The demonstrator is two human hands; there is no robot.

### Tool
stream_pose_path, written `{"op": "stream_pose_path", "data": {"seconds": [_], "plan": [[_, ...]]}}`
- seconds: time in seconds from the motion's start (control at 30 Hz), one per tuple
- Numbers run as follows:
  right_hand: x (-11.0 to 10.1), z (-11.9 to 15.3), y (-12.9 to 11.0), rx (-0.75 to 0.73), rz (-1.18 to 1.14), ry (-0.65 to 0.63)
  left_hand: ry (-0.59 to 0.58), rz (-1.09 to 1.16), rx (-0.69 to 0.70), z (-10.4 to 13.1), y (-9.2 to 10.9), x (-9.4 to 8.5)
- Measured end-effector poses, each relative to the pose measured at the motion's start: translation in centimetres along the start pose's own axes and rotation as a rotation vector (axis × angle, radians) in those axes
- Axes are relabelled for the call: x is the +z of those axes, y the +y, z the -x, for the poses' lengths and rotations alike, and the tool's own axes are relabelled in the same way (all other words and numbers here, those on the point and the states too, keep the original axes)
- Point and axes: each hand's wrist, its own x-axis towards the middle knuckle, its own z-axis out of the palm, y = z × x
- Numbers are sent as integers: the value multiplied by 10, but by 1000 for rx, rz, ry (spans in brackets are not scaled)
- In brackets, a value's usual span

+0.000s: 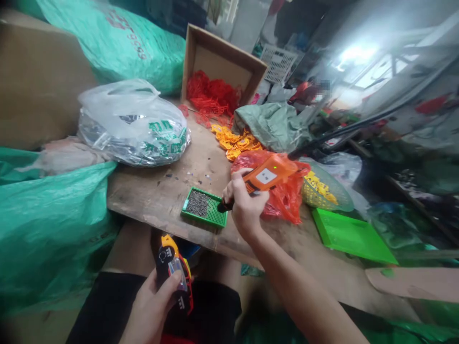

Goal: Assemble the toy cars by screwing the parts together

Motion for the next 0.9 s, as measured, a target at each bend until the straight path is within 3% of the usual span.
{"op": "stream_pose_path", "data": {"seconds": [0.37,0.9], "plan": [[-3,-13,32,52,-25,13,44,80,-55,-6,5,0],[-5,-13,42,53,1,-14,19,138,-96,-9,0,1]]}}
